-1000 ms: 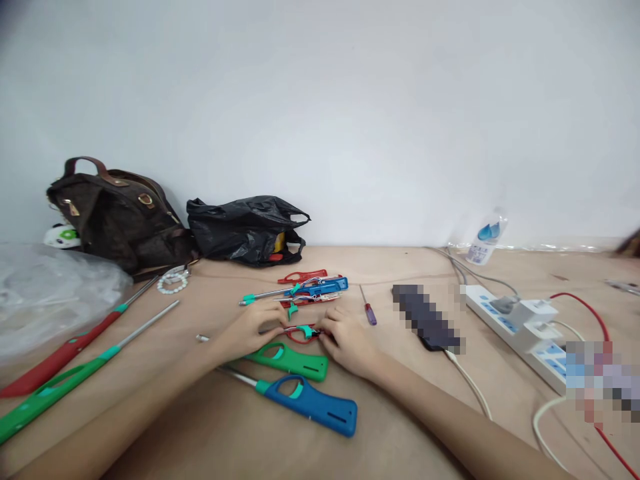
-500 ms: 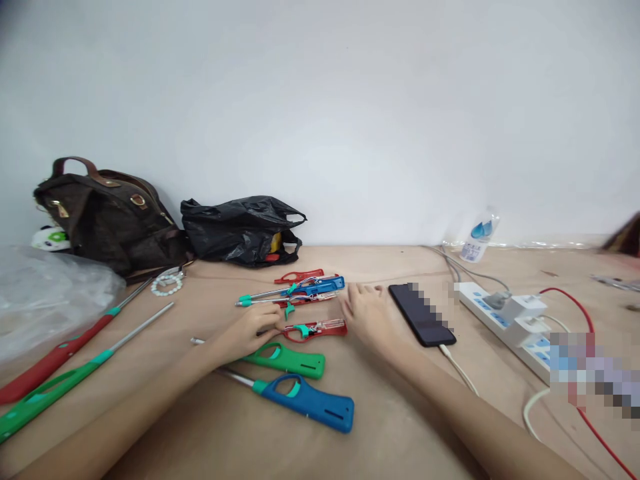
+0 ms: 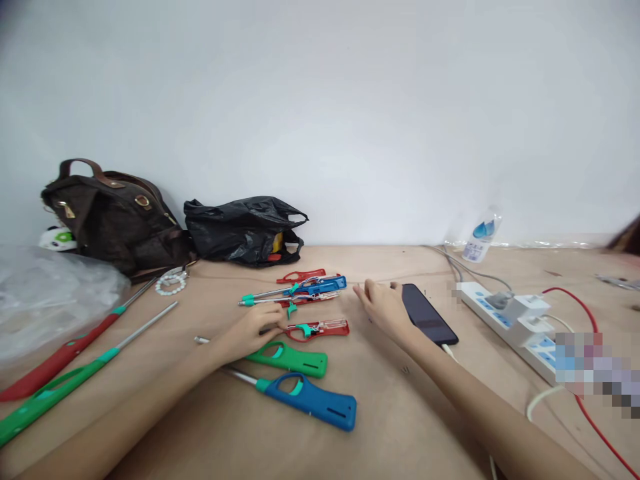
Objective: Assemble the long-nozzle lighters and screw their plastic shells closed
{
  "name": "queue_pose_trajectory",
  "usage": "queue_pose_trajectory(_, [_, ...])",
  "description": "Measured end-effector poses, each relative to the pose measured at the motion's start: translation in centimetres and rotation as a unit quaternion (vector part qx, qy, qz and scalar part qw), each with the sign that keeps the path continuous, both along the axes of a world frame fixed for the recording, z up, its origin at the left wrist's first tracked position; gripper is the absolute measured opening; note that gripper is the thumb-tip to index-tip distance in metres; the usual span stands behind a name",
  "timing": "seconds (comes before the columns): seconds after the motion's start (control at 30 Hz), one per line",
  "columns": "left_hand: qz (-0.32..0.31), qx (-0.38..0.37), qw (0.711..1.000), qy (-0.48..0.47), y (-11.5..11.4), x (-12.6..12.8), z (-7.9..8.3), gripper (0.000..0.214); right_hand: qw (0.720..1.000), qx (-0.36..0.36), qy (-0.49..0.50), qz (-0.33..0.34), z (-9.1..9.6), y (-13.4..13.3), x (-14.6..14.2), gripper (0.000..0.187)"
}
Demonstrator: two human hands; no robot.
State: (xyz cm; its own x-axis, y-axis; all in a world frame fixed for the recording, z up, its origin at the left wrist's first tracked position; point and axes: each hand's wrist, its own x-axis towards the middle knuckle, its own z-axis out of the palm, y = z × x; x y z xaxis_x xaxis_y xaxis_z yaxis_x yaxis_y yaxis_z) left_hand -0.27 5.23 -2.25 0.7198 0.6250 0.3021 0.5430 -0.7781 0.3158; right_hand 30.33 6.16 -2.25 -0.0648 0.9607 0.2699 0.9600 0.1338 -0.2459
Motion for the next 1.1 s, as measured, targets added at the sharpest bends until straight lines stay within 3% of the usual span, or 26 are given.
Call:
queue_pose_trajectory(0.17, [-0.005,0.003,1.000,-0.014,0.2,0.0,-0.4,0.012,0.990,0.010,0.018,0.138,-0.7,-1.0,-2.5,0.020])
queue_pose_trajectory(0.33, [0.002,0.008,1.000,-0.016,0.1,0.0,-0.5,0.011,0.972,0.009,0.040,0.231,-1.1,-0.8,-4.8,0.022])
queue_pose_trajectory(0.53, [0.004,0.014,1.000,-0.021,0.0,0.0,-0.5,0.012,0.978,0.005,-0.015,0.208,-0.2,0.5,-6.0,0.022])
queue_pose_trajectory(0.73, [0.006,0.004,1.000,-0.026,0.1,0.0,-0.6,0.012,0.989,0.010,-0.048,0.143,0.6,3.9,-5.1,0.025])
queue_pose_trajectory(0.9, [0.002,-0.001,0.999,-0.032,0.2,-0.1,-0.7,0.012,0.985,0.000,-0.039,0.169,0.4,5.1,-5.3,0.023])
queue_pose_trajectory(1.1, [0.003,-0.007,0.999,-0.052,0.2,0.0,-0.8,0.012,0.970,0.018,-0.012,0.241,0.0,4.0,-7.2,0.024])
